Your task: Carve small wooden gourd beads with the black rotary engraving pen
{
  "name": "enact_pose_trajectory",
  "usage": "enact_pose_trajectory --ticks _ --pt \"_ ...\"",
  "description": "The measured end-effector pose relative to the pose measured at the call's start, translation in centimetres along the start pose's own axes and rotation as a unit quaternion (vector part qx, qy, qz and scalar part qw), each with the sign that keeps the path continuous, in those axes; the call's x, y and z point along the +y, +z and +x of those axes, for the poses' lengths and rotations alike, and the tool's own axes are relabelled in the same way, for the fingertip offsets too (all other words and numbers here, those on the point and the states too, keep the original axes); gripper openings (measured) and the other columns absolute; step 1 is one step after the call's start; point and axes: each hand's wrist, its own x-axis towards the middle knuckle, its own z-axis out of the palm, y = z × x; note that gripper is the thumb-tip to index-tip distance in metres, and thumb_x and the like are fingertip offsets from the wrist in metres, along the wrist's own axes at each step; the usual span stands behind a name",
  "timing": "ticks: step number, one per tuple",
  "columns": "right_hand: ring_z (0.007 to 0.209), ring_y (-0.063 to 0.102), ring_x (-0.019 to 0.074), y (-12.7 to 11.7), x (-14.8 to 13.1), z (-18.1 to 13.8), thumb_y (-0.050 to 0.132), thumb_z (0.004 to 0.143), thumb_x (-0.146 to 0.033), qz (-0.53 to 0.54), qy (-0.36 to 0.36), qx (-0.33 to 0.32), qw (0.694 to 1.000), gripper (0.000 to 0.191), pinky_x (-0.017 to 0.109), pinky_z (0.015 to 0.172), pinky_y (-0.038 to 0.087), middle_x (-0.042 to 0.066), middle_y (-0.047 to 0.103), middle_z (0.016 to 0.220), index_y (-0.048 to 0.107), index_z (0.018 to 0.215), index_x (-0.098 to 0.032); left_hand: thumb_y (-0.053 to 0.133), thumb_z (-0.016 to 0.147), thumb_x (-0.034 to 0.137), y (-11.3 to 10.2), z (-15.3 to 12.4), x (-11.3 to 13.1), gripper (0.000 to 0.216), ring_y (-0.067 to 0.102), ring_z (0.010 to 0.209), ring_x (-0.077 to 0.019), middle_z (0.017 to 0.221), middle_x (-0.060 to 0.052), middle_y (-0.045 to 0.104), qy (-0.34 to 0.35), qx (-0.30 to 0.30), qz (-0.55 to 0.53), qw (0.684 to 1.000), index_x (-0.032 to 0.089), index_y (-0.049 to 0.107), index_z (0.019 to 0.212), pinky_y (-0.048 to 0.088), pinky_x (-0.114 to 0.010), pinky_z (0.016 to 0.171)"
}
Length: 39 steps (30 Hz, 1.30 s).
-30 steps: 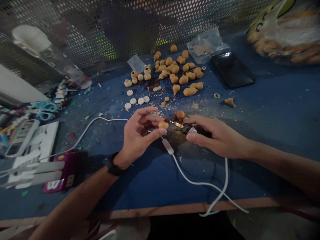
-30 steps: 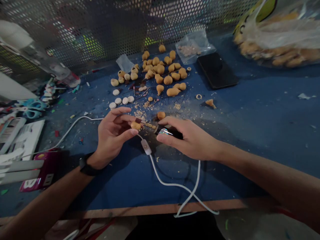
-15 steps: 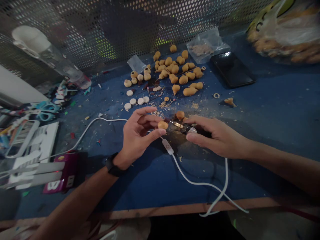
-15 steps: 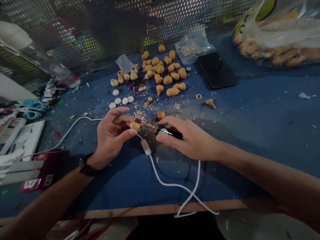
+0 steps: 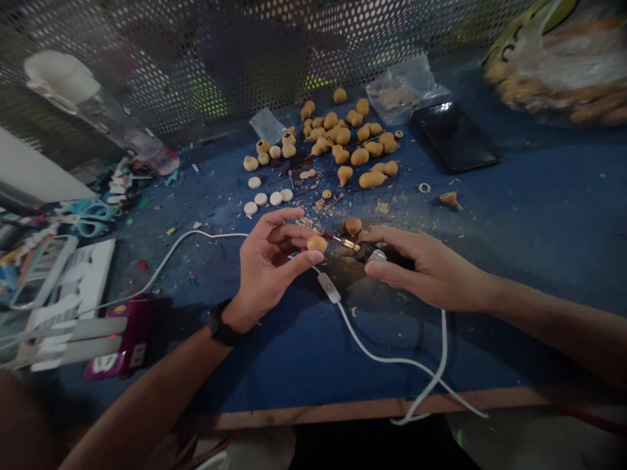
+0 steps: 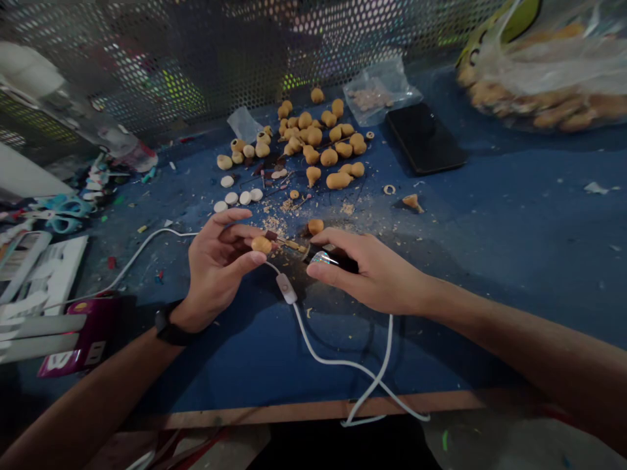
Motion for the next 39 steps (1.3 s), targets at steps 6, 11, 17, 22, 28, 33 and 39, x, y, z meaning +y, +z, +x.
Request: enact_pose_trajectory --ticks 6,11,17,22,28,33,39 --pt "0.064 0.061 0.0198 0.08 0.16 -0.01 0.069 0.107 -0.067 0.003 -0.005 0.0 1.0 0.045 0.035 0.065 0.045 -0.003 0.065 0.07 0.079 0.121 -0.025 0.111 0.086 0.044 -0.1 -0.06 -0.11 0.06 0.09 0.087 -0.0192 0.102 -0.001 0.091 0.016 -0.003 -0.003 1.0 0.028 0.075 0.131 0.075 -0.028 0.08" --pt "0.067 0.063 0.0212 0.0 0.07 0.04 0.069 0.107 -0.067 0.0 -0.001 0.003 1.0 0.047 0.036 0.068 0.047 -0.003 0.064 0.069 0.079 0.122 -0.024 0.112 0.085 0.043 -0.13 -0.03 -0.12 0.061 0.091 0.088 -0.0193 0.102 -0.001 0.091 0.013 -0.008 -0.003 1.0 0.028 0.074 0.131 0.075 -0.028 0.081" --pt "0.067 0.062 0.0207 0.0 -0.1 0.03 0.068 0.108 -0.067 -0.001 -0.002 -0.003 1.0 0.046 0.036 0.068 0.046 -0.003 0.065 0.071 0.079 0.123 -0.024 0.112 0.084 0.049 -0.06 -0.08 -0.12 0.064 0.091 0.09 -0.0211 0.102 -0.002 0.09 0.0 -0.005 0.007 1.0 0.028 0.074 0.131 0.076 -0.03 0.083" --pt "0.064 0.059 0.0198 0.09 -0.05 0.03 0.068 0.107 -0.067 -0.007 -0.002 0.002 1.0 0.047 0.035 0.066 0.045 -0.003 0.064 0.069 0.079 0.122 -0.024 0.112 0.085 0.04 -0.03 0.0 -0.31 0.059 0.092 0.09 -0.0204 0.101 -0.001 0.091 0.023 -0.008 -0.011 1.0 0.027 0.076 0.13 0.077 -0.027 0.082" --pt "0.063 0.059 0.0189 0.16 0.07 0.03 0.068 0.107 -0.066 -0.008 -0.007 0.003 1.0 0.047 0.034 0.065 0.045 -0.005 0.063 0.068 0.079 0.122 -0.023 0.111 0.085 0.034 -0.03 0.13 -0.59 0.057 0.092 0.086 -0.0175 0.1 0.001 0.092 0.05 -0.013 -0.017 0.999 0.026 0.077 0.13 0.076 -0.022 0.079" --pt "0.061 0.059 0.0182 0.19 -0.02 -0.05 0.069 0.106 -0.065 0.003 -0.003 0.002 1.0 0.046 0.033 0.063 0.044 -0.005 0.063 0.067 0.079 0.123 -0.023 0.112 0.085 0.035 0.0 0.08 -0.55 0.057 0.092 0.087 -0.018 0.1 0.001 0.092 0.043 -0.01 -0.015 0.999 0.027 0.077 0.129 0.076 -0.023 0.079" --pt "0.061 0.06 0.0186 0.13 -0.1 -0.08 0.068 0.106 -0.064 -0.002 -0.001 0.001 1.0 0.046 0.034 0.064 0.045 -0.005 0.064 0.066 0.079 0.125 -0.024 0.114 0.081 0.038 -0.01 0.13 -0.4 0.061 0.092 0.086 -0.0187 0.099 0.0 0.092 0.03 -0.006 -0.008 1.0 0.025 0.077 0.128 0.076 -0.023 0.078"
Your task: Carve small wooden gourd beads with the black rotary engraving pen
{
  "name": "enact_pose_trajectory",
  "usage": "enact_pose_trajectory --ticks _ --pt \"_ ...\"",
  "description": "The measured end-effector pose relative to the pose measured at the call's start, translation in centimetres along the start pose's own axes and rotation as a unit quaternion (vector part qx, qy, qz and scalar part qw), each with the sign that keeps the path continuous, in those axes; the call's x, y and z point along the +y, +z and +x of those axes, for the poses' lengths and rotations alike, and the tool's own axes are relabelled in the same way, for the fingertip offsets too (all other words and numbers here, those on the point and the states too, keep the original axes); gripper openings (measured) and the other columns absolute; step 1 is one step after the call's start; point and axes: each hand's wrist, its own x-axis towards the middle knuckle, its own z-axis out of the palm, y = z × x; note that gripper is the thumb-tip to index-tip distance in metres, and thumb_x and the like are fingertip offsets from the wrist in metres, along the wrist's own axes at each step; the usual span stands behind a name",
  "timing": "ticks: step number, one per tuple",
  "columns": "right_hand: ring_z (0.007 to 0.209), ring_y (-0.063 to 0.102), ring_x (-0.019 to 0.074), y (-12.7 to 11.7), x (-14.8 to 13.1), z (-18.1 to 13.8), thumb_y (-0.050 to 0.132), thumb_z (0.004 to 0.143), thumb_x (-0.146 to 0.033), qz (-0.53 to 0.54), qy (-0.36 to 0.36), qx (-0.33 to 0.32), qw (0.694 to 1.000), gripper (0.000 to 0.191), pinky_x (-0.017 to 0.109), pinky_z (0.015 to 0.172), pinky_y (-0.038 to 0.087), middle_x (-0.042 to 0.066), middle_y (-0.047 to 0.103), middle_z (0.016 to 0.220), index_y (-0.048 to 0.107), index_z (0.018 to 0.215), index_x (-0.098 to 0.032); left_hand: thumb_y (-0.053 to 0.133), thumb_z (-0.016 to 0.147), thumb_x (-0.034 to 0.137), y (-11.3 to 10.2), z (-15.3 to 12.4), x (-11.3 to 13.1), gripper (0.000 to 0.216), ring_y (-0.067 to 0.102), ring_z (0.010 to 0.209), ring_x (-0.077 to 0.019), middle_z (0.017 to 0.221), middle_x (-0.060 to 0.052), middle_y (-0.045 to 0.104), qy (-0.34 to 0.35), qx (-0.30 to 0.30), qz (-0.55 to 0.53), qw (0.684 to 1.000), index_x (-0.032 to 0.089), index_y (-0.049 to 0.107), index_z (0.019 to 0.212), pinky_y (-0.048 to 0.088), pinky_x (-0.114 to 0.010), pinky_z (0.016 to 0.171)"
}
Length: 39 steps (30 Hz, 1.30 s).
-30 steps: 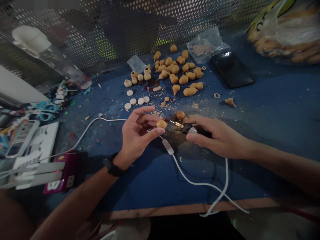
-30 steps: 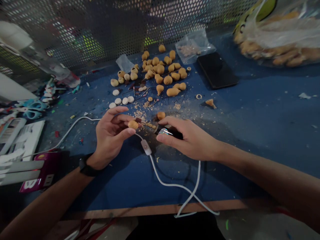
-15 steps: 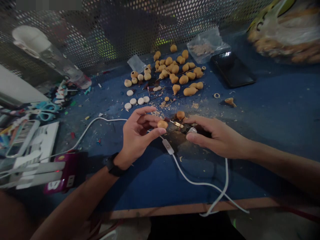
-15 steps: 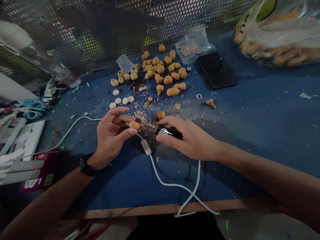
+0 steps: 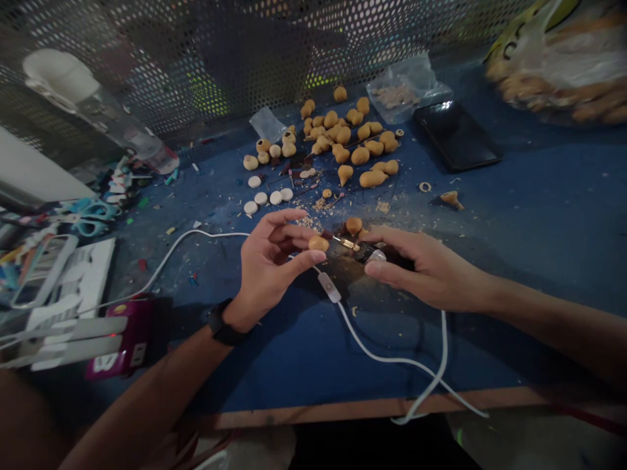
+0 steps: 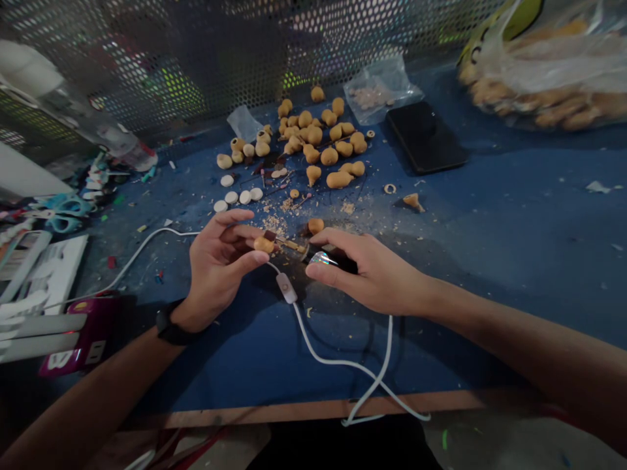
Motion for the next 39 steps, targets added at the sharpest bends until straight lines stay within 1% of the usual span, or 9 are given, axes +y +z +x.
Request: enact_pose_trajectory --ticks 5,10,15,21,24,29,34,36,39 --pt "0.061 0.061 0.0189 0.13 0.04 -0.06 0.067 0.107 -0.066 -0.004 0.008 -0.001 1.0 0.048 0.033 0.064 0.045 -0.005 0.064 0.067 0.078 0.125 -0.023 0.113 0.083 0.03 0.0 0.03 0.02 0.056 0.092 0.086 -0.0177 0.099 0.001 0.093 0.018 -0.009 -0.015 1.0 0.025 0.079 0.127 0.076 -0.022 0.078" --pt "0.064 0.062 0.0195 0.28 0.19 0.02 0.067 0.107 -0.068 0.003 0.006 -0.004 1.0 0.05 0.034 0.065 0.045 -0.004 0.064 0.069 0.077 0.126 -0.023 0.114 0.081 0.036 0.11 0.02 0.08 0.059 0.092 0.083 -0.0185 0.096 0.001 0.092 -0.003 -0.004 -0.003 1.0 0.025 0.078 0.127 0.077 -0.024 0.077" --pt "0.061 0.058 0.0185 0.26 0.04 0.14 0.066 0.107 -0.067 -0.001 0.002 -0.004 1.0 0.049 0.033 0.063 0.043 -0.004 0.064 0.07 0.078 0.124 -0.023 0.116 0.077 0.043 0.26 0.08 0.38 0.065 0.092 0.084 -0.0205 0.095 0.0 0.091 -0.027 -0.002 0.011 1.0 0.024 0.076 0.126 0.077 -0.026 0.077" --pt "0.059 0.057 0.0177 0.11 -0.09 0.04 0.068 0.107 -0.065 -0.002 0.002 -0.006 1.0 0.046 0.033 0.062 0.043 -0.005 0.064 0.069 0.077 0.124 -0.023 0.114 0.081 0.042 0.07 0.07 0.07 0.061 0.09 0.083 -0.0179 0.097 0.0 0.091 -0.01 0.011 0.004 1.0 0.025 0.076 0.126 0.076 -0.025 0.078" --pt "0.059 0.057 0.0171 0.16 -0.04 0.02 0.068 0.107 -0.064 0.004 0.005 -0.005 1.0 0.045 0.033 0.062 0.042 -0.005 0.063 0.068 0.077 0.124 -0.023 0.114 0.081 0.044 -0.05 0.03 -0.11 0.062 0.089 0.081 -0.0172 0.097 0.001 0.09 -0.013 0.019 0.006 1.0 0.026 0.076 0.127 0.075 -0.026 0.079" --pt "0.058 0.055 0.0169 0.26 0.1 0.06 0.068 0.106 -0.065 0.004 0.001 0.002 1.0 0.046 0.033 0.062 0.043 -0.006 0.061 0.066 0.078 0.123 -0.022 0.116 0.076 0.047 0.14 0.08 0.19 0.066 0.089 0.081 -0.0189 0.094 0.0 0.09 -0.034 0.013 0.016 0.999 0.025 0.076 0.124 0.075 -0.027 0.076" --pt "0.058 0.056 0.0174 0.21 -0.04 0.02 0.068 0.107 -0.068 0.005 0.003 -0.006 1.0 0.049 0.033 0.062 0.042 -0.005 0.064 0.068 0.077 0.123 -0.023 0.118 0.072 0.044 0.28 0.24 0.41 0.066 0.088 0.077 -0.0175 0.091 0.001 0.09 -0.03 0.022 0.001 0.999 0.025 0.077 0.12 0.075 -0.025 0.074" --pt "0.059 0.058 0.0182 0.19 -0.11 0.0 0.068 0.107 -0.066 0.004 0.005 -0.007 1.0 0.047 0.033 0.063 0.043 -0.006 0.063 0.066 0.077 0.123 -0.023 0.118 0.071 0.046 0.24 0.26 0.39 0.067 0.088 0.077 -0.0178 0.091 0.001 0.09 -0.035 0.028 0.003 0.999 0.025 0.077 0.12 0.075 -0.026 0.074" --pt "0.061 0.058 0.0185 0.18 -0.13 0.03 0.069 0.107 -0.067 -0.001 0.003 -0.001 1.0 0.048 0.033 0.063 0.043 -0.005 0.062 0.067 0.077 0.123 -0.023 0.117 0.072 0.049 0.18 0.22 0.35 0.069 0.089 0.08 -0.0196 0.092 0.001 0.09 -0.04 0.017 0.015 0.999 0.025 0.076 0.122 0.075 -0.027 0.075"
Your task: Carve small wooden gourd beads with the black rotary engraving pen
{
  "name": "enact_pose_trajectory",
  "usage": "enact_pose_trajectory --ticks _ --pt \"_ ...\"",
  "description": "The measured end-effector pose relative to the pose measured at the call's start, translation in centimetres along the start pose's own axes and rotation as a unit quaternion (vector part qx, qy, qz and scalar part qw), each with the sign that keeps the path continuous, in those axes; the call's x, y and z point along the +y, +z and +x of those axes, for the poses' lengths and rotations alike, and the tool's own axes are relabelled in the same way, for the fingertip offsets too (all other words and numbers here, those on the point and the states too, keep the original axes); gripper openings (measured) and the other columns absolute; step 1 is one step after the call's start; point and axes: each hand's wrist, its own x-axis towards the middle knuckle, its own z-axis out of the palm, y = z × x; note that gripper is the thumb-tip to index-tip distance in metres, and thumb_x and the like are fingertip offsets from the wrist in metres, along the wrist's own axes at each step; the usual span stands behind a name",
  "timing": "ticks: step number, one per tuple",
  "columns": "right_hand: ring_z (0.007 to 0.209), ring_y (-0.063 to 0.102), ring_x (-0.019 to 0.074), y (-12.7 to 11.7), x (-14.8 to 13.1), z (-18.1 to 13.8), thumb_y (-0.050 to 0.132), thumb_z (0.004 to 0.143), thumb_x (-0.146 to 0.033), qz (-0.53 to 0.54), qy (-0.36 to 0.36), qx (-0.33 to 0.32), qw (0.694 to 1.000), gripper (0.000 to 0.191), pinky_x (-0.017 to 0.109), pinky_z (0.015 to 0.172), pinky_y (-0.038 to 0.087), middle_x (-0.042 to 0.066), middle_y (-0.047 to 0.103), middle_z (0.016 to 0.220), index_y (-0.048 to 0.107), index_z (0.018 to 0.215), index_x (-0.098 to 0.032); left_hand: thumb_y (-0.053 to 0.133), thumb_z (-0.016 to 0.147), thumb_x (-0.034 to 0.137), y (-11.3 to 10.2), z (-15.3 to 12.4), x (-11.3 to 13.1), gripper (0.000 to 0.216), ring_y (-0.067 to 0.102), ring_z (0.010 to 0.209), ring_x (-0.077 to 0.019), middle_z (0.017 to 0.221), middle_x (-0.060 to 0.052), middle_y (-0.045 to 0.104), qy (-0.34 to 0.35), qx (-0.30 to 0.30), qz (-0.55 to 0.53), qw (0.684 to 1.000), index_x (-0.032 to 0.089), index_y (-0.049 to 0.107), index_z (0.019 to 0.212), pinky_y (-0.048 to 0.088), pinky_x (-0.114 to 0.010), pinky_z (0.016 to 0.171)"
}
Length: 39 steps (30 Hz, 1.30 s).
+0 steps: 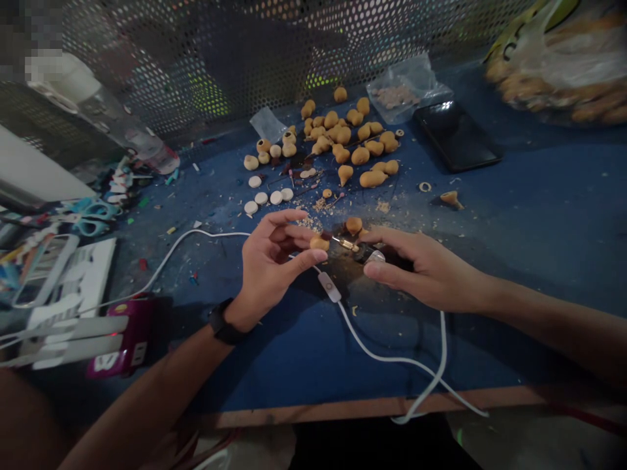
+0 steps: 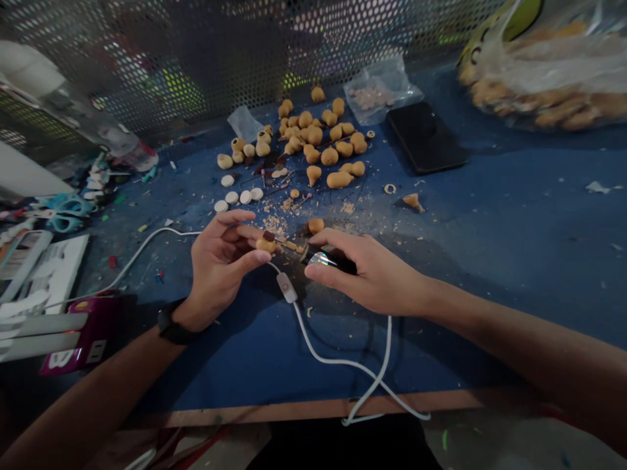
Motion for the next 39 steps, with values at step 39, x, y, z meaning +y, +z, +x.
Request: enact_pose_trajectory --ticks 39 --pt "0.065 0.061 0.0184 0.0 -0.09 -0.13 0.069 0.107 -0.067 0.038 0.005 0.006 0.999 0.045 0.033 0.061 0.043 -0.004 0.063 0.071 0.076 0.121 -0.025 0.114 0.081 0.049 -0.09 -0.17 -0.17 0.059 0.093 0.092 -0.0241 0.107 -0.006 0.094 0.029 -0.019 0.007 0.999 0.026 0.079 0.124 0.08 -0.033 0.082"
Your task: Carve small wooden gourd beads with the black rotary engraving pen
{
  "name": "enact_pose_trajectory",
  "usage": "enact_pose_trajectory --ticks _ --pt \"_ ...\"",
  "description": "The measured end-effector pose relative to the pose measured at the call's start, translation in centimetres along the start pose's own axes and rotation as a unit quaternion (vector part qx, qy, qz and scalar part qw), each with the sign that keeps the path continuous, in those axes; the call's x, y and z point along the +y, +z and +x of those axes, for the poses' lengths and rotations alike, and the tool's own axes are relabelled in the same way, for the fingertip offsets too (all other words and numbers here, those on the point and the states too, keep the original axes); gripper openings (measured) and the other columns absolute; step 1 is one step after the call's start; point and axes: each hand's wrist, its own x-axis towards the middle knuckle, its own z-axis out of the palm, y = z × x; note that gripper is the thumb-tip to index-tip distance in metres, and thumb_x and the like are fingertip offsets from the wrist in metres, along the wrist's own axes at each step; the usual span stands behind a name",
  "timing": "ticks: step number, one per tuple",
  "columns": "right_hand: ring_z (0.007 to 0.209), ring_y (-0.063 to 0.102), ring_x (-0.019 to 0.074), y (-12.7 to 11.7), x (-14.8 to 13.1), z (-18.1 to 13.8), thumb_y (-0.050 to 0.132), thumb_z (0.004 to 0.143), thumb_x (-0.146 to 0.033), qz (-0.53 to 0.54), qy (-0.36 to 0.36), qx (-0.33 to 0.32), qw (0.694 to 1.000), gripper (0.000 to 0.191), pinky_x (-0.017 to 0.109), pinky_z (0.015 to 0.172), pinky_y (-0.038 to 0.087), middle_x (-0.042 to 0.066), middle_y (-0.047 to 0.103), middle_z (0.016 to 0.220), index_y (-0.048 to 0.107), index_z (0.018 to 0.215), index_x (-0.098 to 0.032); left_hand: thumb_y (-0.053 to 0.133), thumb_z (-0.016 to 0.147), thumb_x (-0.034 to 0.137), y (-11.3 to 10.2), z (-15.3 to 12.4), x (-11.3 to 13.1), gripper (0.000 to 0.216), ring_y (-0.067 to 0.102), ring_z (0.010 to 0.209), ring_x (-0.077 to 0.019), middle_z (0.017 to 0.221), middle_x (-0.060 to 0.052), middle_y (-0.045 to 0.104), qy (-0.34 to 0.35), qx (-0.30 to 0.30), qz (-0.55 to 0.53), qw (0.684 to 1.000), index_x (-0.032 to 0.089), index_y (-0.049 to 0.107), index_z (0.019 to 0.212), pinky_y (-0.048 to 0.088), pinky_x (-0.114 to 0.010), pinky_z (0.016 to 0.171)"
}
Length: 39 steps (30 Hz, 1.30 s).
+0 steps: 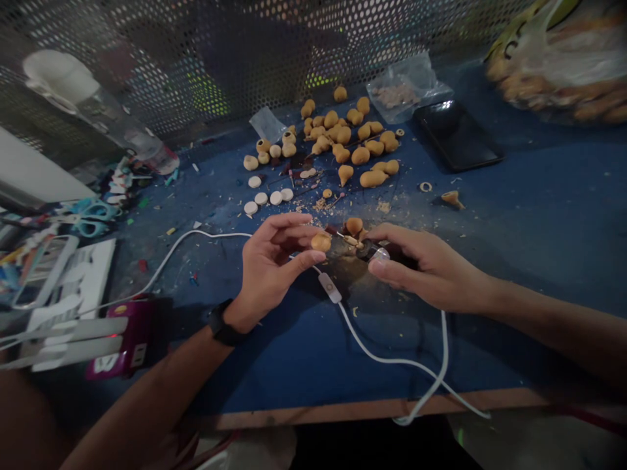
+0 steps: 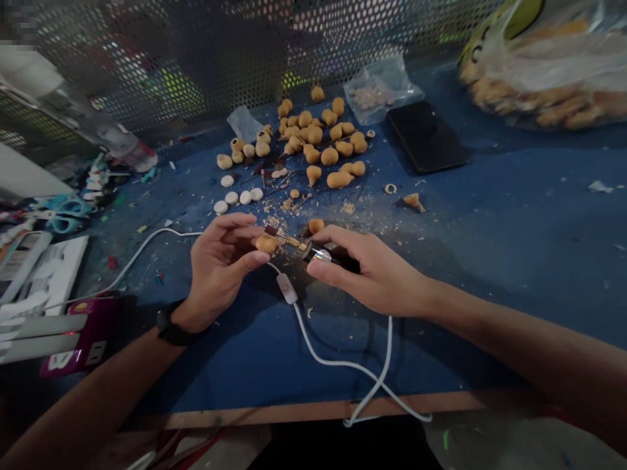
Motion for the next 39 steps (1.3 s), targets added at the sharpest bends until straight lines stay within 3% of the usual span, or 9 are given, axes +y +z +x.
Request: enact_pose_trajectory --ticks 39 --pt "0.064 0.059 0.0158 0.04 0.47 0.0 0.069 0.108 -0.066 -0.027 -0.032 -0.021 0.999 0.046 0.03 0.061 0.043 -0.001 0.073 0.082 0.079 0.121 -0.023 0.115 0.08 0.045 -0.18 0.0 -0.11 0.059 0.093 0.088 -0.0225 0.101 -0.002 0.093 0.021 -0.004 -0.014 1.0 0.026 0.081 0.123 0.077 -0.027 0.078"
